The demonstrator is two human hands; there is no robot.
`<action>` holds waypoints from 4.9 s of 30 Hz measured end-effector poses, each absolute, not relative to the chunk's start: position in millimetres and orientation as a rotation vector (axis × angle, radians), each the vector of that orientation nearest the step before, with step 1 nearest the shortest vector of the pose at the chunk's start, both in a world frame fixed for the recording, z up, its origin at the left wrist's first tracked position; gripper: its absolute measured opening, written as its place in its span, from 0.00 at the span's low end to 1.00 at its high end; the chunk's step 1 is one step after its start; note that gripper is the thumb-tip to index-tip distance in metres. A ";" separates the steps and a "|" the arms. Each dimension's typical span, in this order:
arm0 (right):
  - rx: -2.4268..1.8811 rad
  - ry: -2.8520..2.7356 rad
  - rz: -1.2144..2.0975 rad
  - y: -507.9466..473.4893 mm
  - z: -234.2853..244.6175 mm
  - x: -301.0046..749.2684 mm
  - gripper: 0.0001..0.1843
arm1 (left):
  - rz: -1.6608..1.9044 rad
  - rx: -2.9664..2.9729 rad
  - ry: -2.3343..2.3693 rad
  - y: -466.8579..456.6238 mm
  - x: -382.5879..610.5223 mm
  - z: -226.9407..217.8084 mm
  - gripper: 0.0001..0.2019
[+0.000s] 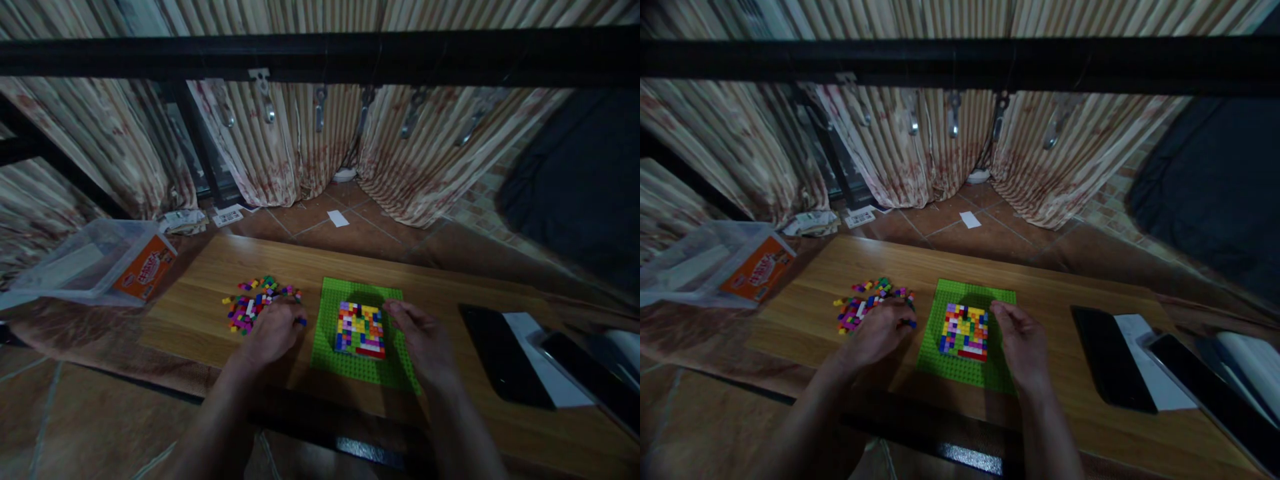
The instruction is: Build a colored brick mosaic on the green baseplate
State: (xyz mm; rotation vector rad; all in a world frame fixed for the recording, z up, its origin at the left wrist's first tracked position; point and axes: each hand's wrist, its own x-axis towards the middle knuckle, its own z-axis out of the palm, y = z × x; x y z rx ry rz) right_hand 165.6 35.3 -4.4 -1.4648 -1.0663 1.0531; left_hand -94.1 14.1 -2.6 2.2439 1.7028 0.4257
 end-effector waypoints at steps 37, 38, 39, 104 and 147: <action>-1.185 -1.413 1.093 15.0 9.9 143.3 0.09 | 1.254 1.760 1.299 10.9 -10.7 4.9 0.10; -1.187 -1.415 1.084 15.1 10.1 143.2 0.08 | 1.246 1.753 1.292 10.9 -10.7 5.3 0.10; -1.189 -1.413 1.073 15.3 9.9 143.1 0.08 | 1.239 1.747 1.287 10.8 -10.7 5.8 0.11; -1.233 -0.873 1.380 36.3 -21.8 145.0 0.28 | 1.150 1.376 1.518 27.9 -26.6 -14.6 0.14; -1.079 -1.618 0.769 14.9 9.4 128.6 0.09 | 0.878 1.348 1.195 17.0 -78.1 15.6 0.07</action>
